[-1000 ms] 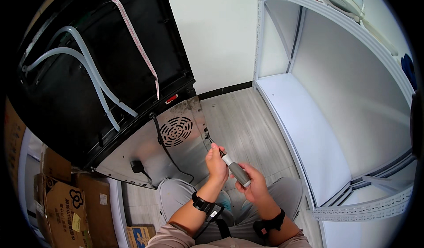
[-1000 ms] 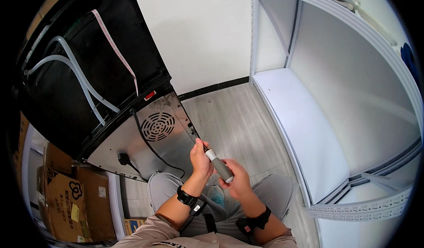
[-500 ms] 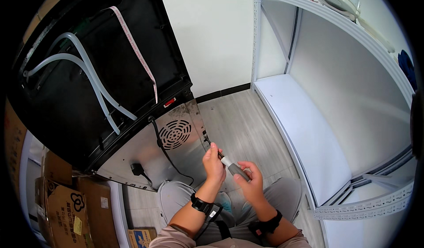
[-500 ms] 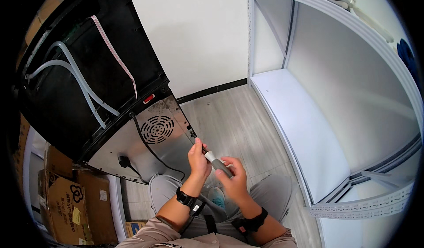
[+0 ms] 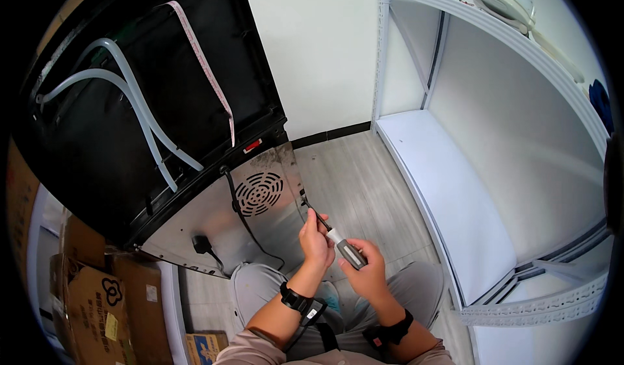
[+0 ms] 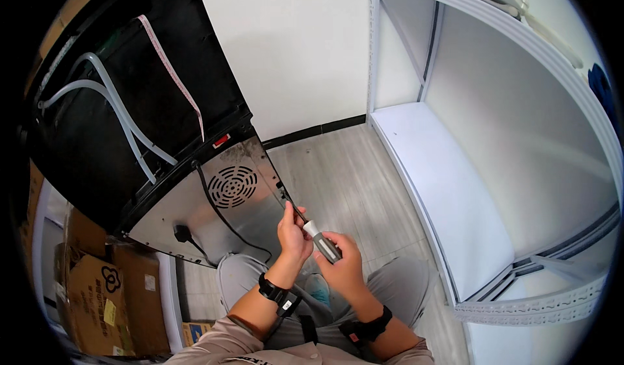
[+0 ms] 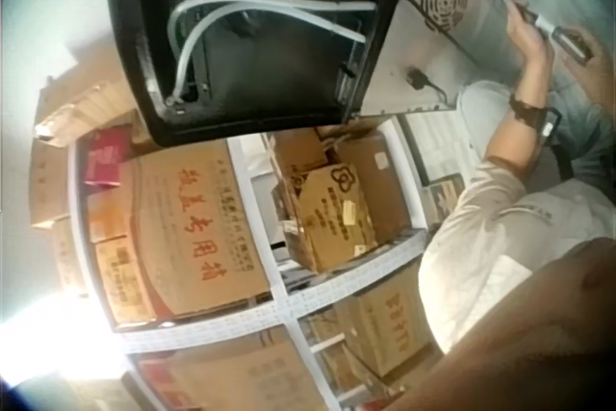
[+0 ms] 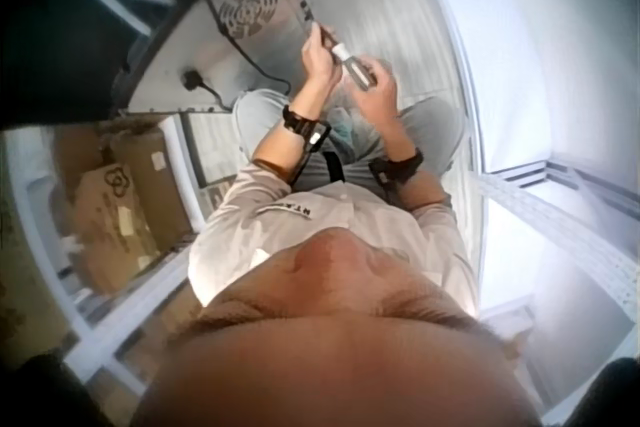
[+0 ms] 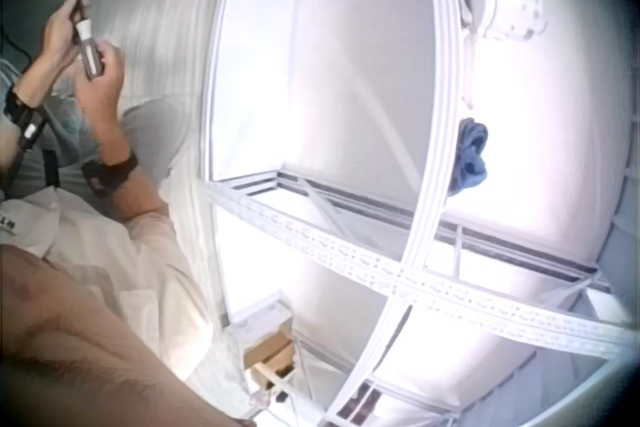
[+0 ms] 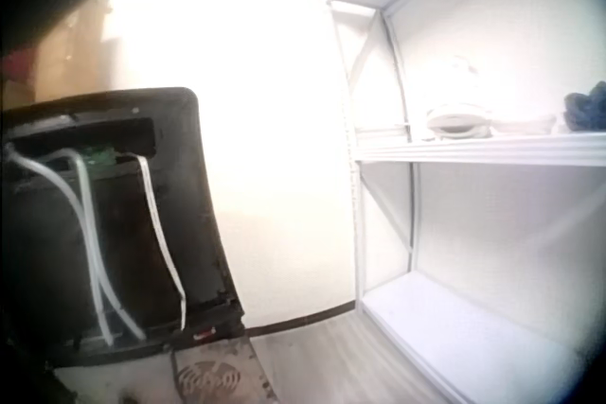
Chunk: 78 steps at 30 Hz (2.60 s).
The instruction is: The person uses a screwdriver to remove screws from the back panel of a small appliance. They systematically loosen and remove several screws from the lower section of the unit's rear casing.
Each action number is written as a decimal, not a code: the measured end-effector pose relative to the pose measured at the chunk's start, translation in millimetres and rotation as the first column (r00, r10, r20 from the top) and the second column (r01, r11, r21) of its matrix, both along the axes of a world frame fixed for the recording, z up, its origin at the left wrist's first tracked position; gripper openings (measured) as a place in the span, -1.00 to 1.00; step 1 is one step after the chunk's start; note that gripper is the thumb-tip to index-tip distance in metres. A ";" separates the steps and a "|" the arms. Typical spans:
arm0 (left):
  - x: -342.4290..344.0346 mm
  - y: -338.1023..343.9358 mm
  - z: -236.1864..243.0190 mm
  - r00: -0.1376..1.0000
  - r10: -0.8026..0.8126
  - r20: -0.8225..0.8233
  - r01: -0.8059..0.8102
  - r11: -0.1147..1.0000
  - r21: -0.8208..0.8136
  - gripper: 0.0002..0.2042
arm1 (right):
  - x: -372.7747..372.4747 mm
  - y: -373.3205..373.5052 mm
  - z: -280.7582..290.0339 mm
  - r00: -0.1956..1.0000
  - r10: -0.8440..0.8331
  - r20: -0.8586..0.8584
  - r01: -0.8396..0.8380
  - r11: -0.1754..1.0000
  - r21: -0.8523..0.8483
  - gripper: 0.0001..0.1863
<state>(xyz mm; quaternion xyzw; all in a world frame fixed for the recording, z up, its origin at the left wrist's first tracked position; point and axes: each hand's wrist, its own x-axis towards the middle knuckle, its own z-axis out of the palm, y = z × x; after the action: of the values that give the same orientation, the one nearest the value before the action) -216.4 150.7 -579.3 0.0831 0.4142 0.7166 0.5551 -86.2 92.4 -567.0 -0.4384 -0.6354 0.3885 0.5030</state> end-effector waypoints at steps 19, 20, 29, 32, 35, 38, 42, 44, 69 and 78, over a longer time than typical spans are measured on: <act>-4.9 7.2 -10.6 0.999 0.030 0.019 -0.032 0.996 0.089 -0.66 | -2.8 0.7 -11.3 0.957 0.070 -0.282 -0.133 0.968 -0.212 -0.72; -5.3 7.9 -8.5 0.999 0.027 0.020 -0.029 0.996 0.088 -0.66 | -2.9 0.8 -13.0 0.976 0.049 -0.214 -0.080 0.987 -0.141 -0.72; -12.1 7.8 -7.2 0.999 -0.048 -0.017 0.049 0.997 0.065 -0.69 | 0.1 0.1 -4.4 0.784 -0.095 -0.614 -0.285 0.823 -0.491 -0.68; -11.1 9.7 -8.7 1.000 -0.026 0.000 0.026 0.994 0.105 -0.69 | 9.2 10.0 4.0 0.549 -0.246 -0.799 -0.582 0.573 -0.577 -0.66; -10.5 9.6 -10.7 0.999 0.009 -0.038 -0.005 0.995 0.101 -0.69 | 13.6 12.8 3.5 0.490 -0.209 -0.846 -0.733 0.426 -0.530 -0.63; -11.8 9.8 -13.1 1.000 -0.001 0.009 -0.001 0.991 0.133 -0.71 | 13.4 10.3 -3.9 0.535 -0.089 -0.840 -0.719 0.475 -0.508 -0.63; -16.9 9.6 -1.4 0.997 0.002 0.080 -0.012 0.993 0.114 -0.73 | 7.2 8.1 -4.3 0.719 -0.028 -0.695 -0.540 0.607 -0.583 -0.65; -23.7 12.5 2.9 0.988 -0.008 0.151 -0.013 0.990 0.139 -0.75 | 7.1 7.6 -2.3 0.754 -0.029 -0.656 -0.494 0.635 -0.594 -0.66; -36.6 20.8 -6.2 0.978 -0.035 0.207 0.004 0.989 0.148 -0.83 | 19.8 3.2 12.0 0.907 0.054 -0.419 -0.306 0.766 -0.565 -0.67; -42.0 18.7 -8.2 0.935 -0.047 0.351 -0.011 0.987 0.162 -0.81 | 21.0 -1.4 1.4 0.959 0.057 -0.277 -0.139 0.948 -0.286 -0.66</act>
<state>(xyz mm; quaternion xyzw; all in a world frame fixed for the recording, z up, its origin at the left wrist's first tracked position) -258.3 169.5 -587.5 0.0014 0.2473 0.7460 0.6183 -65.2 91.0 -565.7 -0.4219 -0.5165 0.5609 0.4906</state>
